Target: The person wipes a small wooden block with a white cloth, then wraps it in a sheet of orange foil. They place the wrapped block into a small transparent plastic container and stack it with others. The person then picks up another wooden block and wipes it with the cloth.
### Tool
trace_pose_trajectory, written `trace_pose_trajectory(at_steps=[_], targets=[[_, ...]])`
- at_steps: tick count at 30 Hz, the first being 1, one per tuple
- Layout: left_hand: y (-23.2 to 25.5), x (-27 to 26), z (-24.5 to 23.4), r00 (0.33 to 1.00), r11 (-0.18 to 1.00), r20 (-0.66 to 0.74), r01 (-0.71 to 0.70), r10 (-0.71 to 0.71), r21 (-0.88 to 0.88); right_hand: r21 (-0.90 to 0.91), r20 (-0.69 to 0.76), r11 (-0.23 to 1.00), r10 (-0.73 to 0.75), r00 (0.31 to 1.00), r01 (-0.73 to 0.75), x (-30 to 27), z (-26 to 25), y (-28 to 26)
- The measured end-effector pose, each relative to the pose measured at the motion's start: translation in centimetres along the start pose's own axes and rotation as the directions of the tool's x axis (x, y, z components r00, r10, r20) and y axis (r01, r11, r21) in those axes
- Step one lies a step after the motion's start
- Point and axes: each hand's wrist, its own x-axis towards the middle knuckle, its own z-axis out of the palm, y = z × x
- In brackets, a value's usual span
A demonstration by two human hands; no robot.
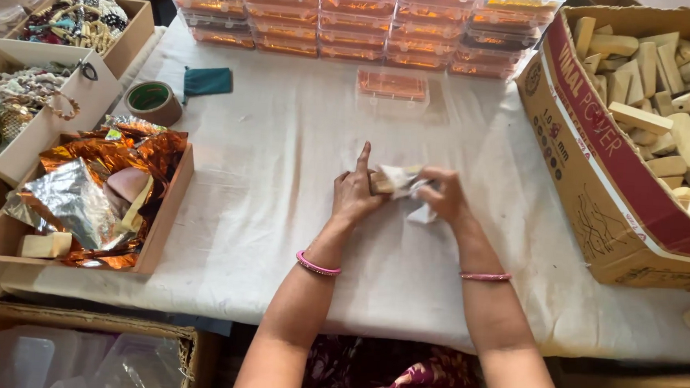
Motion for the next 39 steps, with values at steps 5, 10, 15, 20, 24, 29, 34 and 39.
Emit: trace_pose_trajectory(at_steps=[5,10,15,20,24,29,34,39], targets=[[-0.7,0.3,1.8,1.0,0.998,0.004,0.008,-0.008,0.065,-0.693,-0.42,0.684,-0.125,0.899,-0.228,-0.8,-2.5,2.4],[-2.8,0.3,2.5,0.994,0.973,-0.055,-0.085,0.099,0.213,-0.85,-0.379,0.51,-0.41,0.83,-0.135,-0.3,-0.2,-1.1],[-1.3,0.4,-6.5,0.96,0.959,-0.124,-0.23,0.252,0.166,-0.729,-0.091,0.676,-0.246,0.965,0.103,-0.6,1.7,0.4],[-2.1,-1.9,-24.0,0.762,0.881,-0.528,-0.114,0.374,0.459,-0.723,-0.095,0.687,-0.196,0.976,0.068,-0.4,2.1,-3.3],[-14.4,-5.1,-35.2,0.731,0.46,-0.683,0.606,-0.002,0.648,-0.501,-0.146,0.863,-0.013,0.989,-0.062,-0.4,2.0,-2.8],[-11.6,-11.2,-40.3,0.528,0.152,-0.715,0.839,-0.458,0.522,-0.562,-0.128,0.827,-0.087,0.988,0.0,-0.6,2.3,-3.9],[-18.7,-11.3,-41.7,0.507,0.346,-0.674,0.861,-0.536,0.373,-0.527,-0.119,0.849,-0.047,0.992,-0.023,-1.0,1.9,-4.8],[-17.6,-9.1,-42.9,0.564,0.699,-0.506,0.188,-0.652,-0.69,-0.524,-0.101,0.851,-0.028,0.995,-0.029,-1.1,1.8,-5.3]])
